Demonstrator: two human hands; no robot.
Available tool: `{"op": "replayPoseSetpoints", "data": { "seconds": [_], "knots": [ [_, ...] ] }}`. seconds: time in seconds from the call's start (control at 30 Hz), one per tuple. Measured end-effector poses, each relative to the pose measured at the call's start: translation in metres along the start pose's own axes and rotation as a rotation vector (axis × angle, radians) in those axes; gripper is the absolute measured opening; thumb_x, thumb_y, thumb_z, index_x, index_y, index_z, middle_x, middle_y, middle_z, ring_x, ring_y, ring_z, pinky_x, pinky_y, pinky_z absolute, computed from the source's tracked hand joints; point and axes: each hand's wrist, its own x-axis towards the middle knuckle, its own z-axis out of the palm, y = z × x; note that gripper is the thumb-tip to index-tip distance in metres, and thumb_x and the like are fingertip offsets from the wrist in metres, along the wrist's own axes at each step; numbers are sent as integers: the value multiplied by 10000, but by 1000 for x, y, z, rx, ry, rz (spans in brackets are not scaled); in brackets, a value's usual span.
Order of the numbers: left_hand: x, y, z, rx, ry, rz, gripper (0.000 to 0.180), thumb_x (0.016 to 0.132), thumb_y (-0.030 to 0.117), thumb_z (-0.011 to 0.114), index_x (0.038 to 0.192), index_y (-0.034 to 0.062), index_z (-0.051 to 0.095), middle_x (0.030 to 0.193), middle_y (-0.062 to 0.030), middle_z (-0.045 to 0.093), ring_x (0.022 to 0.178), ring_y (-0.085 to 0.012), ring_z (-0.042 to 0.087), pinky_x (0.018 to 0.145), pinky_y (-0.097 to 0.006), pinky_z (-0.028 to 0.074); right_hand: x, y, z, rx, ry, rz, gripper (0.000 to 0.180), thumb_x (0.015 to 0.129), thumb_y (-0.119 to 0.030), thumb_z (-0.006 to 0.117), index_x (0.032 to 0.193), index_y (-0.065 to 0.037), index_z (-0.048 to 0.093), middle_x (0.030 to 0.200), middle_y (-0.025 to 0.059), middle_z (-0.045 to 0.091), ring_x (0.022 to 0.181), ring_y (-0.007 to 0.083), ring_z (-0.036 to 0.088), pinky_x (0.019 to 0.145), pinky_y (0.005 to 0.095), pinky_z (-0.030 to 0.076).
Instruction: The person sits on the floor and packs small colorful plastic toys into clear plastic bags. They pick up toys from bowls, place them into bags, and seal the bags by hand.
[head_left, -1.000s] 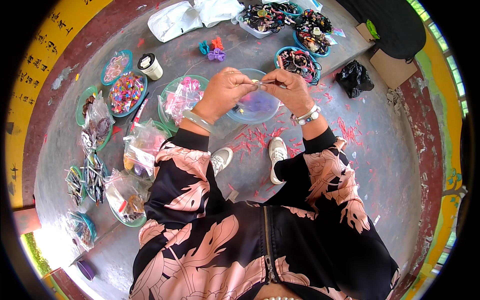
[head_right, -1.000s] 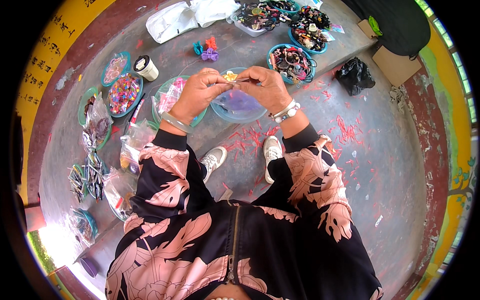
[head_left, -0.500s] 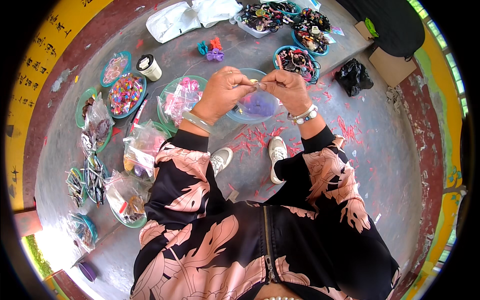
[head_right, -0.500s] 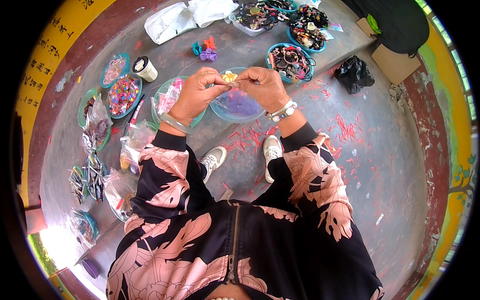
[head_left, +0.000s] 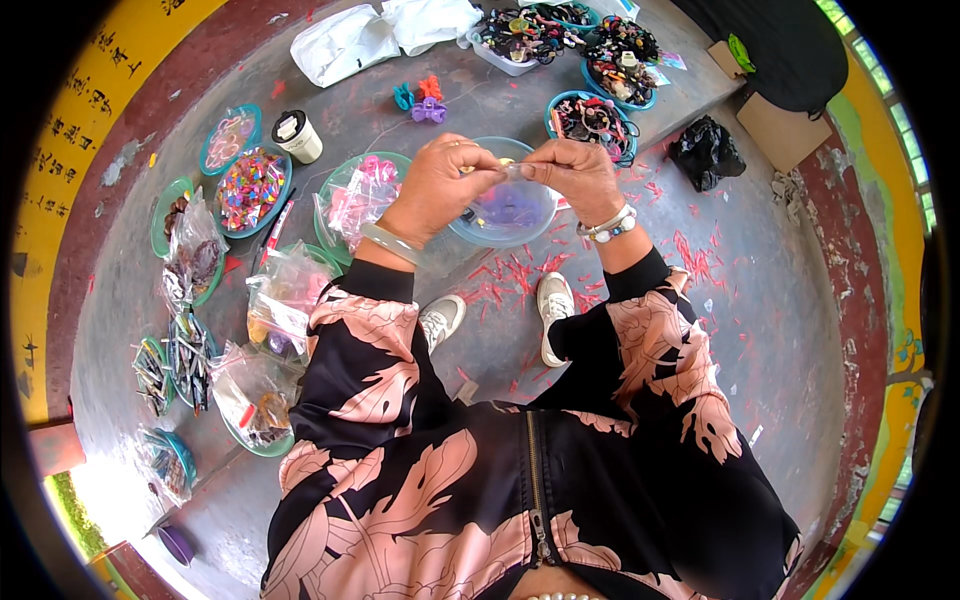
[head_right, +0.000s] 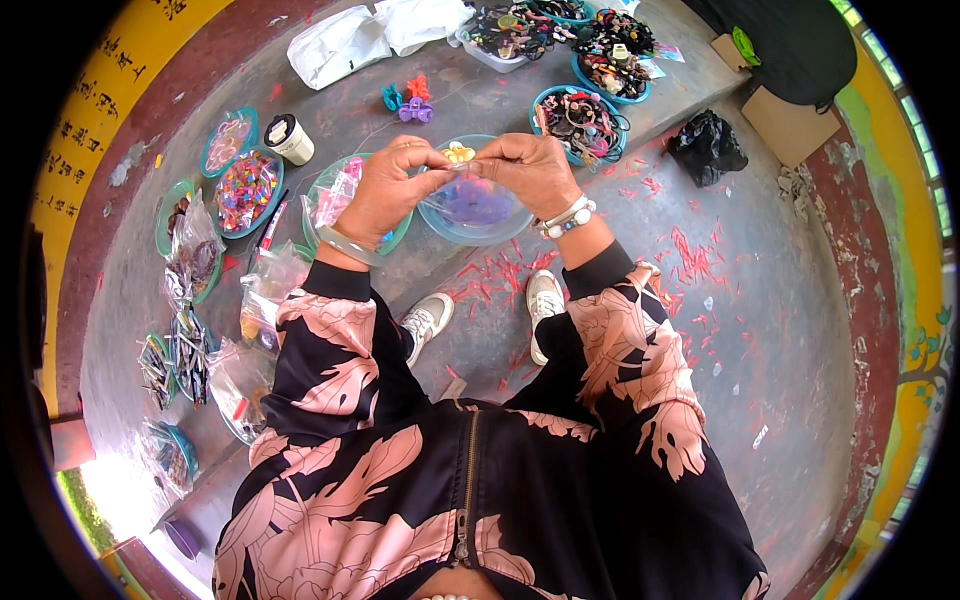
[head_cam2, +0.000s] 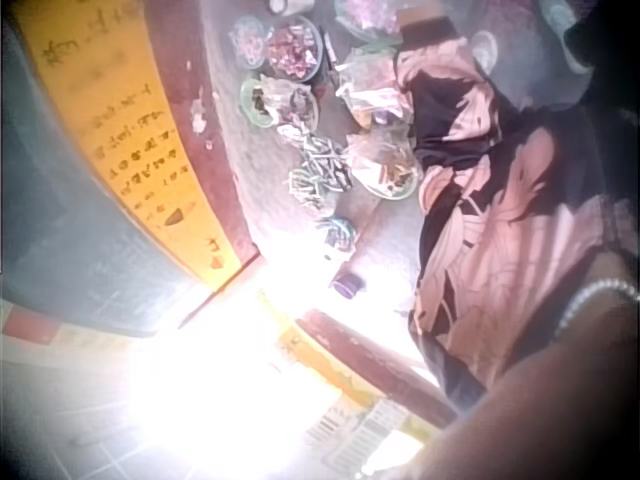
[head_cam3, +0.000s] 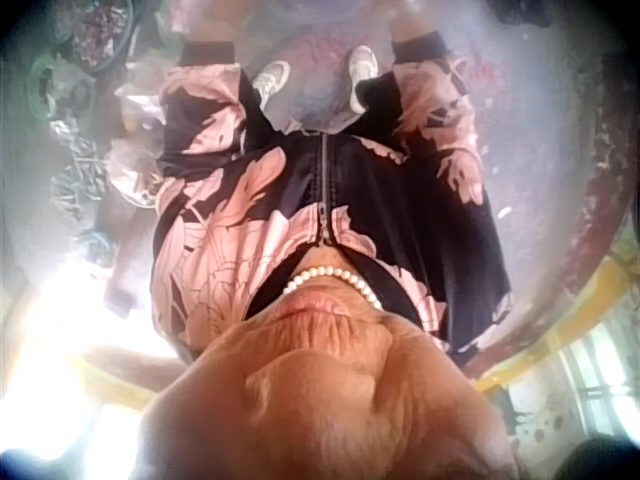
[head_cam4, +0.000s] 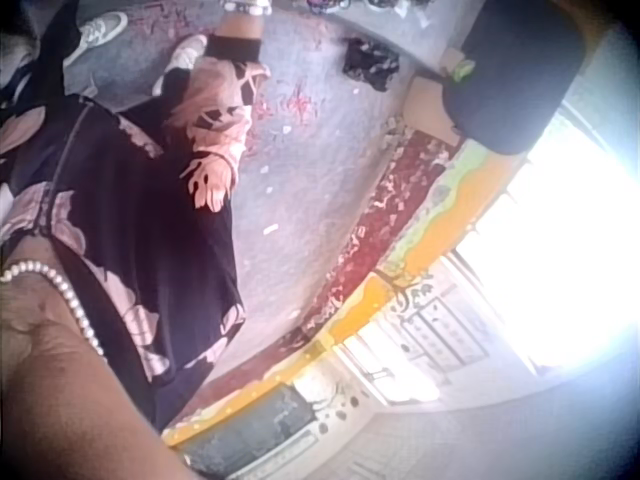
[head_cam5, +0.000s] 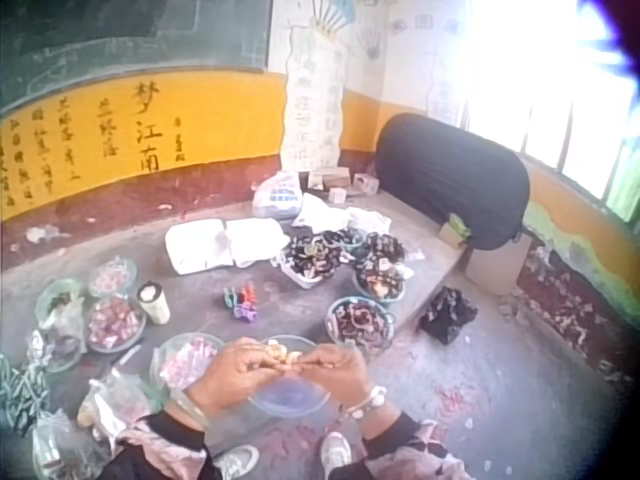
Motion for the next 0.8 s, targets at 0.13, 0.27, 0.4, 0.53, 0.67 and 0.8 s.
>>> {"op": "replayPoseSetpoints", "data": {
  "seconds": [0.13, 0.27, 0.4, 0.53, 0.67, 0.8],
  "knots": [
    [1, -4, 6, 166, 4, 149, 120, 667, 197, 681, 745, 106, 682, 713, -23, 618, 793, -221, 541, 734, -343, 410, 0, -4, 2, -4, -33, 99, 88, 747, -66, 667, 799, 5, 669, 716, 41, 634, 640, 58, 546, 566, 189, 434],
    [0, -5, 5, 143, -39, 103, 114, 652, 137, 708, 748, 88, 674, 744, -26, 599, 822, -190, 533, 743, -307, 419, 1, -1, 1, 33, -71, 115, 95, 739, -69, 671, 792, 10, 667, 717, 40, 633, 630, 66, 540, 562, 194, 431],
    [-2, -6, 5, 96, -31, 69, 104, 629, 172, 706, 706, 106, 681, 694, -39, 609, 809, -207, 547, 731, -337, 417, 1, -1, 4, -77, -80, 25, 95, 722, -67, 682, 779, 7, 663, 704, 36, 624, 626, 65, 531, 553, 199, 419],
    [-1, -3, 3, 74, -81, 18, 92, 661, 105, 713, 729, 65, 664, 774, -30, 592, 826, -155, 526, 725, -272, 423, 1, 4, 3, -126, -34, -70, 95, 709, -64, 689, 771, 2, 659, 686, 32, 613, 624, 67, 527, 548, 210, 412],
    [-1, -2, -10, 30, -99, -83, 76, 683, 81, 693, 747, 49, 666, 784, -41, 593, 810, -143, 538, 717, -259, 423, -1, 1, -2, -4, -40, 61, 46, 746, -21, 648, 783, 6, 643, 720, 19, 606, 685, 74, 531, 612, 195, 394],
    [-2, 1, -26, -189, -33, -261, 95, 726, 80, 672, 784, 6, 655, 804, -30, 606, 773, -114, 550, 712, -241, 424, 0, 2, -24, 264, 80, 112, 37, 767, -45, 634, 772, -9, 640, 732, 25, 613, 699, 97, 551, 644, 216, 409]
  ]
}}
